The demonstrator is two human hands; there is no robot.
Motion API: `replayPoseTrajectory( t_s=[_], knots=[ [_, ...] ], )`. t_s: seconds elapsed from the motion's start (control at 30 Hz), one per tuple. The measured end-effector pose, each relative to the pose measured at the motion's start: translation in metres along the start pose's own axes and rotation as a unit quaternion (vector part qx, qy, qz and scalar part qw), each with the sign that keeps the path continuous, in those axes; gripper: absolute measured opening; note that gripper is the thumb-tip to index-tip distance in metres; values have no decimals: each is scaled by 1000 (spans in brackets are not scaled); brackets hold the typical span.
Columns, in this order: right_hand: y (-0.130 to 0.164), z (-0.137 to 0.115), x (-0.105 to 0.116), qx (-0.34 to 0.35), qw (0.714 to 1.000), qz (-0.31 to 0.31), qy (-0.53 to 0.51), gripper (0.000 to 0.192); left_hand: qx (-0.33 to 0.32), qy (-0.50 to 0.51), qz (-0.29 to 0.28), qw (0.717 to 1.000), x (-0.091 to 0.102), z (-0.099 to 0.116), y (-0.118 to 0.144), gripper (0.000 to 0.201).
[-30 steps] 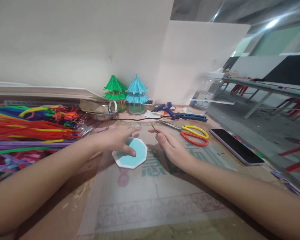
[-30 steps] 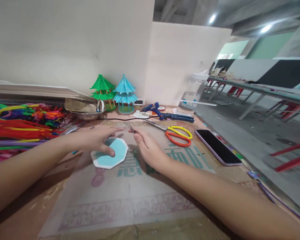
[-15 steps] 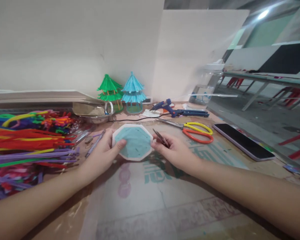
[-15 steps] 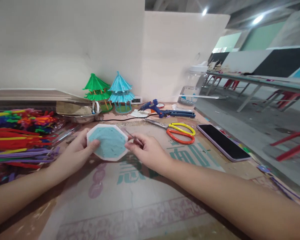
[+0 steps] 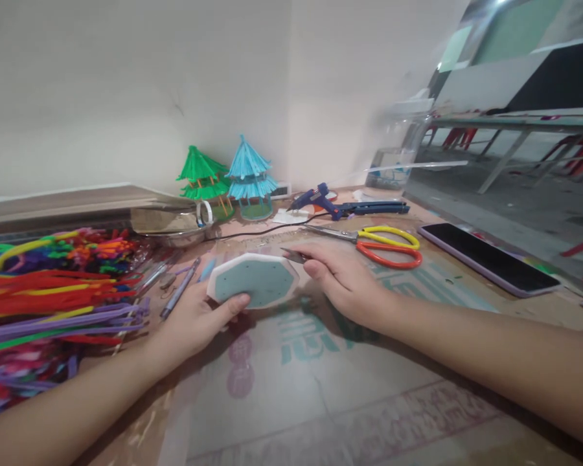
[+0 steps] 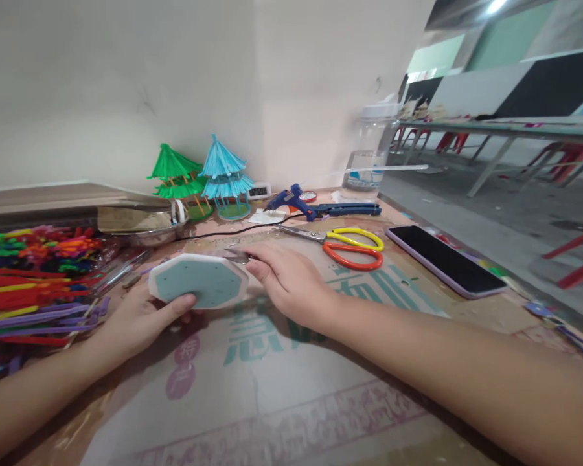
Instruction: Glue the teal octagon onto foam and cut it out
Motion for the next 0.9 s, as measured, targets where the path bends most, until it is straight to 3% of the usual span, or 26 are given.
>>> replayPoseTrajectory(
  t_s=[0.27,0.9],
  knots=[
    [-2,-5,3,54,998,-25,10,37,-34,-26,15,999,1,-1,-2,31],
    [0,-11,4,131,989,23,67,34,-67,-24,26,997,1,6,-3,23]
  ],
)
Point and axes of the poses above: each hand's wrist, its own y-axis away from the middle knuckle, its own x-axis out of the back of the hand, z = x × y, the point moved 3 cm from there along -y, towards the middle knuckle, and after that the axes turned 9 degrees about z, right-handed, at the moved point
